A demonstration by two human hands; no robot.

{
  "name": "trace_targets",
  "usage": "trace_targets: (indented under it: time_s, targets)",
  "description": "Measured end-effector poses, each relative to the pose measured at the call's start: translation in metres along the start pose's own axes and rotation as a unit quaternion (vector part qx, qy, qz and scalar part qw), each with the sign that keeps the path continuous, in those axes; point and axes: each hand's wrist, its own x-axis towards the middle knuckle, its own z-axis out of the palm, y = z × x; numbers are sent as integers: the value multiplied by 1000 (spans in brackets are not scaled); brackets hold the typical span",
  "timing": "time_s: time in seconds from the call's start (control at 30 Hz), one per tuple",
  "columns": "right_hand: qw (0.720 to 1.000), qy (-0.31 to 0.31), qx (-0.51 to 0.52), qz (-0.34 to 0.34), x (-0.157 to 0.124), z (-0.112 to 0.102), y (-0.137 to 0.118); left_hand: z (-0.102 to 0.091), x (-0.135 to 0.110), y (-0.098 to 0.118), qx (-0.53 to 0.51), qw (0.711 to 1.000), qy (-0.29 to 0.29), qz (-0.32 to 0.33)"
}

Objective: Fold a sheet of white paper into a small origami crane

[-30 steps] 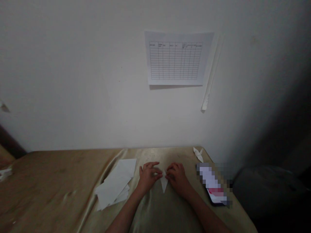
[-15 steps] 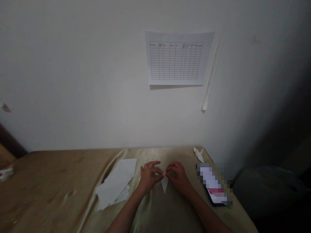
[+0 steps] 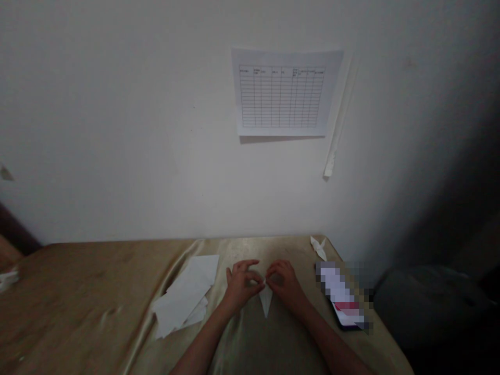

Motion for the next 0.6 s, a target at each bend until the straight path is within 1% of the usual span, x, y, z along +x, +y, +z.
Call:
trace_targets:
  time_s: [0.23, 0.4, 0.6]
  targets:
    - [1000, -15, 16, 15, 1, -2, 1, 0, 1, 0, -1, 1000, -2, -7]
    - [998, -21, 35, 40, 1, -6, 3, 0, 1, 0, -2, 1000, 1, -13]
    - [999, -27, 10, 37, 0, -4, -3, 4, 1, -3, 0, 1000, 11, -10]
